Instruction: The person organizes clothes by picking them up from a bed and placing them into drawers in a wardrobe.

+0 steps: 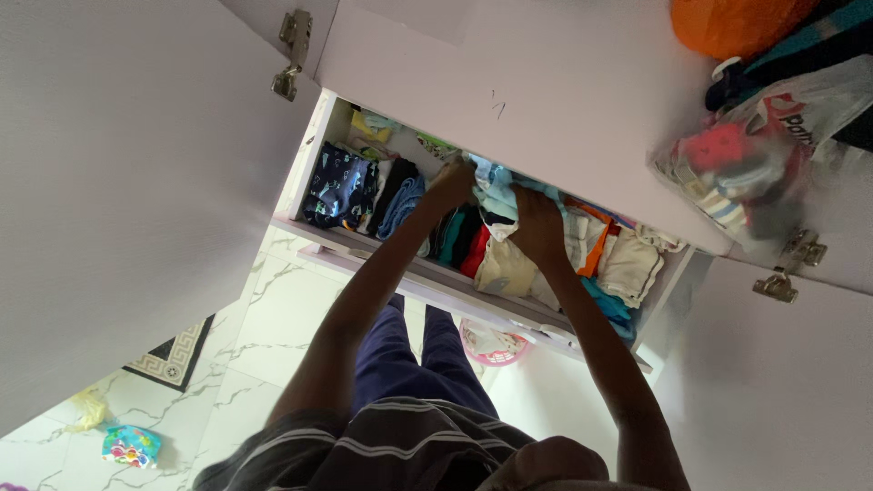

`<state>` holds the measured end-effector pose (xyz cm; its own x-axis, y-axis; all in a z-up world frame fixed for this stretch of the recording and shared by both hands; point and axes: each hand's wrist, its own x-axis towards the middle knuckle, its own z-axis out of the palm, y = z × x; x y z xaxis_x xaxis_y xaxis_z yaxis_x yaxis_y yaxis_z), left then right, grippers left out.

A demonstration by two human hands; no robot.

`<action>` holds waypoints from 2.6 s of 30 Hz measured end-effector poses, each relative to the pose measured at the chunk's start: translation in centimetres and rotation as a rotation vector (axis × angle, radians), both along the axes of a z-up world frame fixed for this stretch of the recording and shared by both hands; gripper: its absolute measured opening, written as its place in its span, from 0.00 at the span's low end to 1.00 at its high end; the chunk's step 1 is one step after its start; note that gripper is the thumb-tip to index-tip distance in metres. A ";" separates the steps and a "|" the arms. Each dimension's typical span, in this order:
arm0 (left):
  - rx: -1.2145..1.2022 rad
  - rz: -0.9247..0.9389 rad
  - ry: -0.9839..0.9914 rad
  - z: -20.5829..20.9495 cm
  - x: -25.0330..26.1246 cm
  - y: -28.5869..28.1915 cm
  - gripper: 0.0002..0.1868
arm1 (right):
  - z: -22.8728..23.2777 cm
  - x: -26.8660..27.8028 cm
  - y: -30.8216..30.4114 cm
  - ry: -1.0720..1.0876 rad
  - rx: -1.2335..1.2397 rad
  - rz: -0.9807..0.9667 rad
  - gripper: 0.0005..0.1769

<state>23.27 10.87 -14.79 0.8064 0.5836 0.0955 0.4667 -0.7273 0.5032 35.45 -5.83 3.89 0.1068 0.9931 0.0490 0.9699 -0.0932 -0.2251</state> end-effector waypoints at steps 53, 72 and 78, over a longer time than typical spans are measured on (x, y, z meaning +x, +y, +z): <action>-0.085 -0.419 0.240 12.1 4.9 -4.9 0.44 | -16.6 10.1 0.8 0.035 -0.029 -0.072 0.21; -0.174 -0.288 -0.101 8.1 3.4 4.1 0.35 | -5.6 1.7 0.7 0.104 0.063 0.150 0.44; -0.321 -0.215 -0.061 5.6 3.8 7.1 0.34 | -7.2 5.3 3.1 0.076 -0.025 0.118 0.53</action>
<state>27.10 17.97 -9.21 0.9121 0.4098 -0.0125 0.2828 -0.6067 0.7430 40.71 -2.75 -3.34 -0.0080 0.9998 0.0203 0.9545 0.0137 -0.2978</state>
